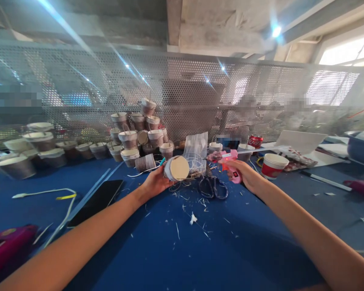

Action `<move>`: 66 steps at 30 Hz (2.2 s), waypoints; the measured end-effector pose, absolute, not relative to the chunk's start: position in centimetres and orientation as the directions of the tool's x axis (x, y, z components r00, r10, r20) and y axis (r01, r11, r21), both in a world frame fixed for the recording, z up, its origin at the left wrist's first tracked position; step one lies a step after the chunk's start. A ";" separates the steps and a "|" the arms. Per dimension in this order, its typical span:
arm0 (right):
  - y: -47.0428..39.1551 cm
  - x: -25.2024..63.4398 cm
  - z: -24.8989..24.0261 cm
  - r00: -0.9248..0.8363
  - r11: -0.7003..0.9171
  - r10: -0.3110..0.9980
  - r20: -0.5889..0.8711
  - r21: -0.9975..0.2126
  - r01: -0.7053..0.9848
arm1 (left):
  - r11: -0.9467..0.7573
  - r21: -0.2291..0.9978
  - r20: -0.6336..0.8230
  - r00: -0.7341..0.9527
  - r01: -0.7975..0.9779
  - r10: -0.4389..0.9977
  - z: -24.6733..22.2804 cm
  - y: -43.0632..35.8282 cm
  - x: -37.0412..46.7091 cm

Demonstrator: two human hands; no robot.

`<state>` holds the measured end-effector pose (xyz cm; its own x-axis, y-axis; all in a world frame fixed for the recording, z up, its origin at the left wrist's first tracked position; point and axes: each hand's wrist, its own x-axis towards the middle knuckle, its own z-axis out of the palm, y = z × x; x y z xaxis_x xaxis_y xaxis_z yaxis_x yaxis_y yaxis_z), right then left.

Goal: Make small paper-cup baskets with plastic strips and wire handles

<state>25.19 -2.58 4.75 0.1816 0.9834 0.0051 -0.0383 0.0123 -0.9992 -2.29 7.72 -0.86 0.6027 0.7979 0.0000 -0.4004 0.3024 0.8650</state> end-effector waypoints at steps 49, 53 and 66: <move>-2.9 24.0 2.3 0.483 0.086 0.691 0.538 -0.724 0.684 | -0.693 0.352 0.532 0.474 0.630 0.701 -0.2 -1.6 4.5; -2.7 24.0 1.4 0.490 0.069 0.691 0.532 -0.723 0.687 | -0.726 0.208 0.577 0.517 0.656 0.632 -0.2 -2.1 4.8; -4.0 25.2 -1.2 0.349 0.092 0.743 0.571 -0.604 0.792 | -0.871 0.318 0.570 0.659 0.374 0.491 -0.1 -0.6 3.0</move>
<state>25.21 -4.01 -1.22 0.3488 0.7434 0.5707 0.7918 0.0920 -0.6038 3.04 -0.62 -0.13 0.6588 0.4908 0.5701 0.3740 -0.8712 0.3179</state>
